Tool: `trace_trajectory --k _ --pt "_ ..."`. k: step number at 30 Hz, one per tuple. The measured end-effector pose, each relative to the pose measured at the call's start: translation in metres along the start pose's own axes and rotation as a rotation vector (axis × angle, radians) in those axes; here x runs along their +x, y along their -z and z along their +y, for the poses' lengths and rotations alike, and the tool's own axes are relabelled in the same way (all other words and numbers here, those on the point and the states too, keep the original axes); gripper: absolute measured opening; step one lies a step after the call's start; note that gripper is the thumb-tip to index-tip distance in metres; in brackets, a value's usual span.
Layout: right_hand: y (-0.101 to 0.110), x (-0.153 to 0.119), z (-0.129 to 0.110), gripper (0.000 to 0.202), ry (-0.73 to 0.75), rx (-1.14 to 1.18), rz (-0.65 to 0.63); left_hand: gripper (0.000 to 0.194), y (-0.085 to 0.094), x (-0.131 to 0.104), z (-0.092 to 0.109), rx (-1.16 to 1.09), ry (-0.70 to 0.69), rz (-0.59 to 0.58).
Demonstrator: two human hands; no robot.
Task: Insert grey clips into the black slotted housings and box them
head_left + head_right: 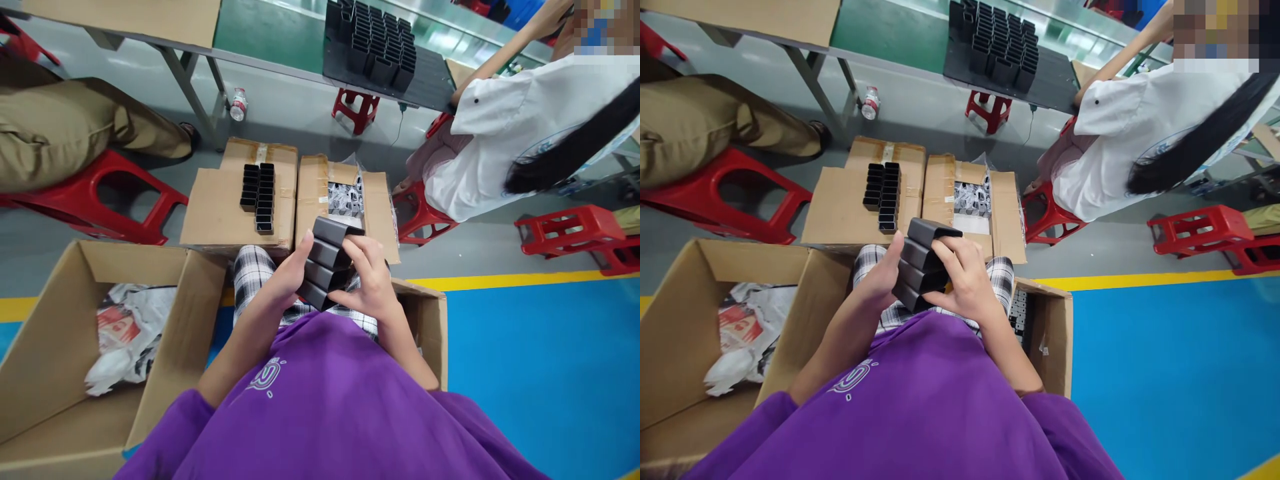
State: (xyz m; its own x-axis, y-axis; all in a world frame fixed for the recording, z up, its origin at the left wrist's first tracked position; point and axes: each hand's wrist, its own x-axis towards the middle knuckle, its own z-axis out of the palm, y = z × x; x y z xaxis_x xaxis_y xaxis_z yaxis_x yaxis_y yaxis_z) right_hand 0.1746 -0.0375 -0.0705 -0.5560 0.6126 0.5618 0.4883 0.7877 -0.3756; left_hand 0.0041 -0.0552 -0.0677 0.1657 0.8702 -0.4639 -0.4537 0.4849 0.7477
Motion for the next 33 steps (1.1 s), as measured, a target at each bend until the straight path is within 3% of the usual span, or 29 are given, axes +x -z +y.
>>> trace_trajectory --k 4,8,13,21,25,30,33 --pt "-0.002 0.0 0.0 0.071 0.014 -0.03 -0.007 0.064 0.0 0.001 -0.004 0.166 -0.158 0.136" --pt "-0.005 -0.001 0.001 0.073 0.015 0.01 -0.003 0.06 -0.002 0.001 -0.006 0.223 -0.244 0.15" --pt "-0.008 -0.003 0.002 0.076 -0.002 0.045 -0.005 0.066 0.005 0.003 -0.007 0.179 -0.139 0.068" --pt "-0.009 -0.003 -0.001 0.069 -0.014 0.013 0.014 0.062 0.01 0.002 -0.009 0.343 -0.249 0.014" --pt "-0.008 -0.004 0.0 0.07 -0.007 0.034 0.05 0.064 0.01 -0.001 -0.008 0.265 -0.215 -0.015" --pt "-0.007 -0.009 0.002 0.079 -0.034 0.243 0.179 0.085 0.01 -0.017 0.003 0.058 -0.165 -0.234" --pt "-0.009 -0.011 0.001 0.083 -0.06 0.339 0.211 0.093 0.006 -0.029 0.012 0.004 -0.129 -0.21"
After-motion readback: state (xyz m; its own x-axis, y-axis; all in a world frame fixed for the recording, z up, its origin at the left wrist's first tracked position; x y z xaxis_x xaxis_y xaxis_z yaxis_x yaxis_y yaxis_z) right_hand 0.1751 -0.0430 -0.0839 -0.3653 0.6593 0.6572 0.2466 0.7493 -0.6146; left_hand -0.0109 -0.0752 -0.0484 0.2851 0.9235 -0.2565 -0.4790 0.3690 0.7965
